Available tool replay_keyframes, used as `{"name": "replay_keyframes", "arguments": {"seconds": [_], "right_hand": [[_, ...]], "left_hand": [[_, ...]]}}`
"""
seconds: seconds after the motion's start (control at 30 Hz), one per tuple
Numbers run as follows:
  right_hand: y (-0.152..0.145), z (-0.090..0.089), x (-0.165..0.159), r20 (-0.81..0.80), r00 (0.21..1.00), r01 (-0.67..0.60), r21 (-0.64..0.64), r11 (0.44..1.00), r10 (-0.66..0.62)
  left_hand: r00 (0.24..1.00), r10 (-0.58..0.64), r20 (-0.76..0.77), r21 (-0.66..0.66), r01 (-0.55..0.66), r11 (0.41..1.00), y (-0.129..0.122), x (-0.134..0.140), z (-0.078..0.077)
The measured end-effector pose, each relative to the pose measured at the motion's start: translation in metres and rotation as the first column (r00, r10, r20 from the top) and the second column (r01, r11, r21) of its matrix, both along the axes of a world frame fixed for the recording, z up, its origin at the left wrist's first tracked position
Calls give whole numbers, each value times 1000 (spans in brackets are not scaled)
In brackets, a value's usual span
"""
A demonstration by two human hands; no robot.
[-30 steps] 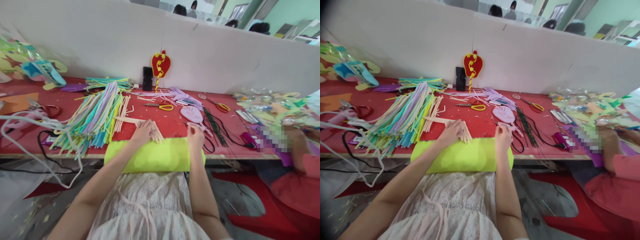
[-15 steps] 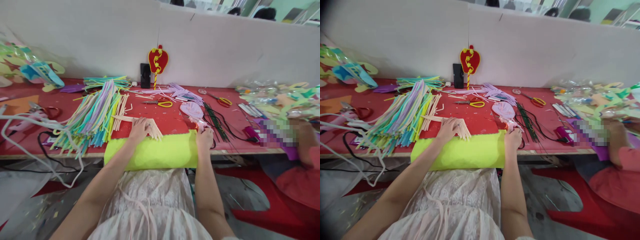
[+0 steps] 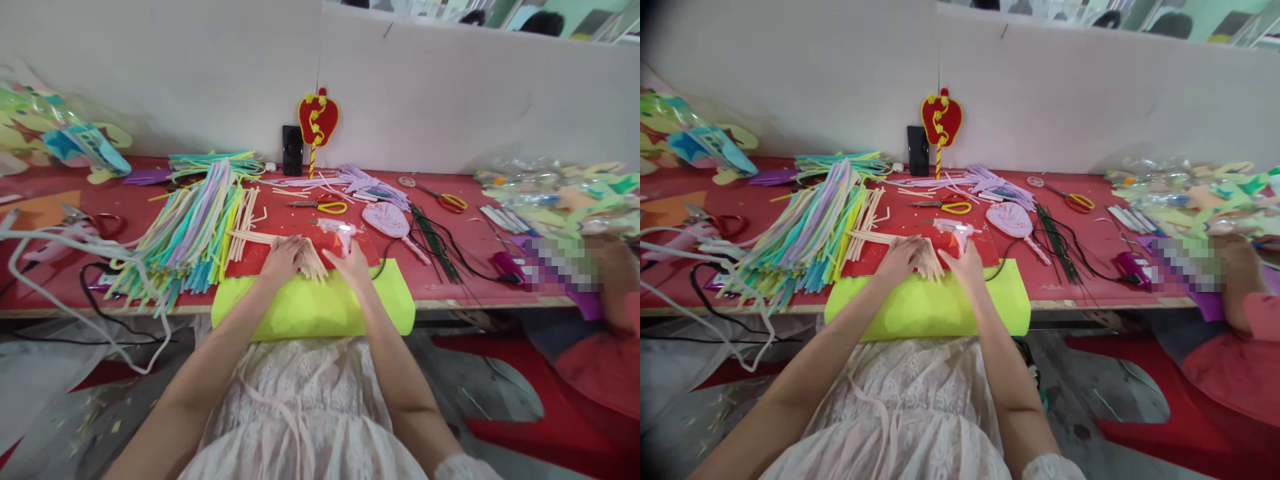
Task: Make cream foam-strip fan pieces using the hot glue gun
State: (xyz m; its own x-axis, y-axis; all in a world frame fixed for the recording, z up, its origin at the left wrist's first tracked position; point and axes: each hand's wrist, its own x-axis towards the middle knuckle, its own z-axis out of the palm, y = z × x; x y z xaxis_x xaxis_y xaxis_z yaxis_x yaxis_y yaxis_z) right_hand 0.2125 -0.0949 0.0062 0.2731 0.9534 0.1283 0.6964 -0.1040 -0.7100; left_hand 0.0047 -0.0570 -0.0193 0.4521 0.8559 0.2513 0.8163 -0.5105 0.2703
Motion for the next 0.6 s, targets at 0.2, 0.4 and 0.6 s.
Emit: {"name": "replay_keyframes", "arguments": {"seconds": [0.2,0.4,0.6], "right_hand": [[-2,-17,-24,117,992,-41,27,999,37],[3,-23,-18,139,990,-26,62,998,17],[10,-23,-13,175,984,-2,98,995,-15]], "left_hand": [[999,-21,-49,55,24,998,-2,2,1],[999,-30,-24,55,32,998,-2,1,0],[999,-33,-29,51,35,998,-3,1,2]]}}
